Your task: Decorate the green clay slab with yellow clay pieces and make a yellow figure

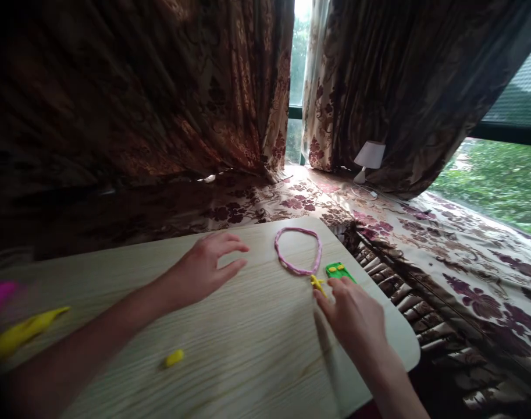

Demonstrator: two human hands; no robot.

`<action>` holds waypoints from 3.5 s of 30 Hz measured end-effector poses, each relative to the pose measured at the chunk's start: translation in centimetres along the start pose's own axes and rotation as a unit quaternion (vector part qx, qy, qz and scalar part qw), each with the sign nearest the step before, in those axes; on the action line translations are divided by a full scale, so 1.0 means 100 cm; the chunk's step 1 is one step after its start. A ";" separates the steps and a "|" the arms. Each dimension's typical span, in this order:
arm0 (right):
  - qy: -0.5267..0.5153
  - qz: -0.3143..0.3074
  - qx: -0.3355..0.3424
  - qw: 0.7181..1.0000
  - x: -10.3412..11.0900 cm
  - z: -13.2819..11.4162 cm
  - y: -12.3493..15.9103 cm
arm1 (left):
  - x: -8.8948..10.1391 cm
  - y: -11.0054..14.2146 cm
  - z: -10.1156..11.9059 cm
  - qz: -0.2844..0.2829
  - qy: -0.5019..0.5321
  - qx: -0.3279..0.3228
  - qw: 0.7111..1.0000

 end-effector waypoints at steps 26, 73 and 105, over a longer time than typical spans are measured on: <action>-0.477 -0.332 0.187 0.792 -0.094 -0.242 0.009 | 0.030 0.138 -0.069 0.029 0.143 0.269 0.952; -0.492 -0.240 0.351 0.760 -0.082 -0.242 0.026 | -0.011 0.157 -0.066 -0.121 0.484 0.365 0.786; -0.222 -0.236 0.427 0.844 -0.121 -0.249 0.044 | 0.000 0.171 -0.117 -0.027 0.308 0.389 0.868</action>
Point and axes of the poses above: each hand's wrist, its own y-axis away from the middle knuckle, its own x-axis out of the back of the hand, z = x × y, the point moved 8 cm from there along -y, towards the middle knuckle, and after that the axes turned 14 degrees about -y, right-handed, at the moved point
